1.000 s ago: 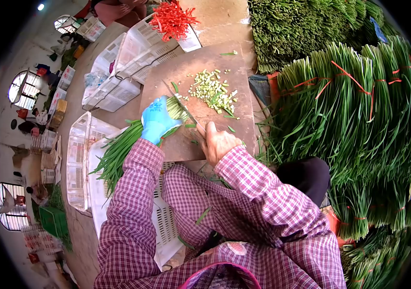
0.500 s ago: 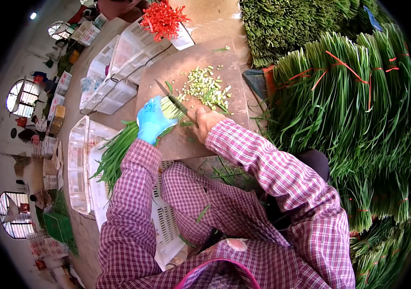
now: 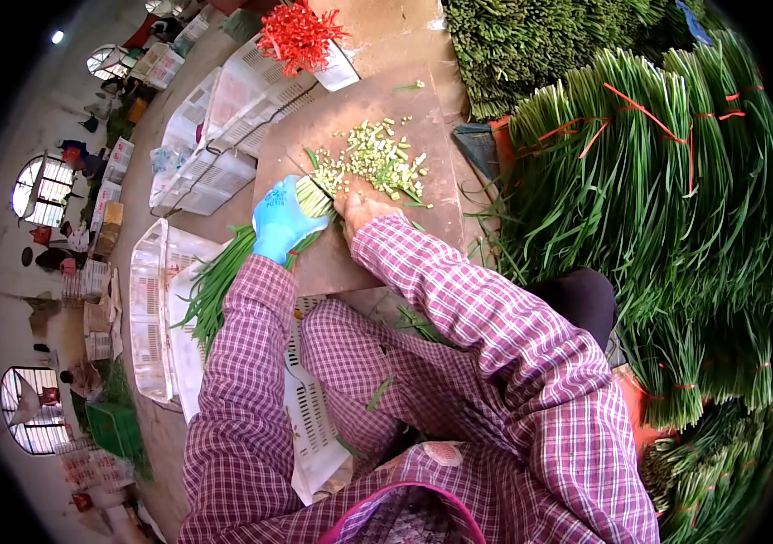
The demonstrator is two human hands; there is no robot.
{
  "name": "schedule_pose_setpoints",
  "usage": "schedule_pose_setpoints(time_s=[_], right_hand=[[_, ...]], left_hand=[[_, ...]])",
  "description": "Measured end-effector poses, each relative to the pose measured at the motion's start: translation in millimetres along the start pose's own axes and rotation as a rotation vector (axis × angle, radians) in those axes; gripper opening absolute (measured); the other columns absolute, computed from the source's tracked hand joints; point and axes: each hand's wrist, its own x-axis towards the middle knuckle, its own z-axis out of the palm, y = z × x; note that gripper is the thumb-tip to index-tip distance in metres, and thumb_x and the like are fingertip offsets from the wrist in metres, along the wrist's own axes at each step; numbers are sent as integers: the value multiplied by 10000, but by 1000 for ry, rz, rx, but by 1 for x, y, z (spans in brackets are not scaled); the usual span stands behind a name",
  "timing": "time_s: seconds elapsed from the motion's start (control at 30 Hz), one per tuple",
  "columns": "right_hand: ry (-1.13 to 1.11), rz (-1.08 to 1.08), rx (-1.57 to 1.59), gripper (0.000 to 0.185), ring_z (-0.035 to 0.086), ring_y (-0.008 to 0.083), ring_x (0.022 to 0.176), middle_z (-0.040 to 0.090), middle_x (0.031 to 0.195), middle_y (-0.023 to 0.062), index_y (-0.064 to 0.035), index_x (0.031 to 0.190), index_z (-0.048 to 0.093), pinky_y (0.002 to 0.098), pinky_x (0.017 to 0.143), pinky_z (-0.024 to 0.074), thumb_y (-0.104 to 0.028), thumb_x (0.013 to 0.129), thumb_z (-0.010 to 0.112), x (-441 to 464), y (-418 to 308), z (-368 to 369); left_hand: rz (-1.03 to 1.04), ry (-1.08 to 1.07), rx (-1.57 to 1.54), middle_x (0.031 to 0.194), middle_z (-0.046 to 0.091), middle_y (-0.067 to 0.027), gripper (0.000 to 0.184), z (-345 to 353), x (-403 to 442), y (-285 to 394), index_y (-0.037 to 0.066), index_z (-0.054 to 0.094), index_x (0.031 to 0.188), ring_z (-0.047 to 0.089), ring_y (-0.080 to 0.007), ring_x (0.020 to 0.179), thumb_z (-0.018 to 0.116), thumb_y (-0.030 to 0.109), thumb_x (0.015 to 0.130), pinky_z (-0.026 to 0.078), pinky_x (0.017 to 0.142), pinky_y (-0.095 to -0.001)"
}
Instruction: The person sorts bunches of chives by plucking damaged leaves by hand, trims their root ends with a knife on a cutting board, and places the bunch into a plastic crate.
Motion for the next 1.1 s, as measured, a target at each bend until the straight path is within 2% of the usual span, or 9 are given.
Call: schedule_pose_setpoints(time_s=[0.27,0.43,0.5,0.63,0.7,0.83,0.93,0.97,1.1], right_hand=[[82,5,-272,307,674,308,926,676,937,179,-40,1128,467,401,782,548,-165,873,583,-4,28,-15],[252,-46,-345,270,655,355,907,612,1034,179,-170,1215,447,467,796,507,-205,946,448,20,36,-9],[188,29,-351,461,539,295,1139,472,1261,162,-139,1290,451,440,957,420,-183,859,608,20,35,-12],[315,-124,-420,613,460,267,1196,456,1280,115,-162,1335,443,423,969,416,-347,811,701,2,30,-27],[393,-312,-421,665,486,266,1145,474,1233,99,-167,1341,434,429,962,420,-354,778,733,1,7,-28],[322,-663,-632,932,418,281,1262,408,1386,115,-209,1474,259,508,1091,298,-327,715,787,26,-57,1],[258,-796,-722,1038,393,282,1291,368,1433,109,-268,1494,213,548,1115,235,-395,657,814,63,-80,40],[113,-775,-853,1204,393,238,1288,431,1377,101,-314,1491,206,495,1099,239,-530,502,858,68,-88,41],[-32,-836,-876,1161,515,255,1129,561,1139,115,-325,1480,239,422,1013,321,-513,511,849,66,-113,24]], left_hand=[[-13,-41,-53,1177,594,-161,914,-10,-5,2,97,465,1302,584,-295,1094,836,494,567,478,908,-400],[97,107,-240,1320,486,-195,1146,-12,-17,-22,93,291,1453,483,-342,1220,872,474,541,414,997,-418],[79,331,-528,1336,472,-192,1080,-25,-46,-27,85,319,1439,457,-340,1247,882,391,570,401,1017,-425],[-80,505,-1198,1233,585,-153,583,-17,-123,-35,-32,527,1260,570,-240,1128,769,135,756,432,992,-377],[-218,388,-1516,1200,600,-175,514,2,-156,-31,-44,500,1288,629,-227,1036,696,147,853,534,851,-309],[-369,338,-1916,1154,622,-178,473,36,-176,-6,-57,490,1297,639,-257,1011,608,208,923,545,845,-324],[-239,228,-2102,1321,498,-206,550,63,-183,2,22,390,1397,534,-304,1174,527,332,964,447,998,-415],[-296,167,-2186,1349,468,-206,570,60,-181,6,37,370,1409,503,-316,1209,524,357,963,418,1029,-430],[-358,183,-2507,1385,408,-186,680,74,-173,19,0,363,1374,428,-337,1266,584,451,916,358,1078,-480]])
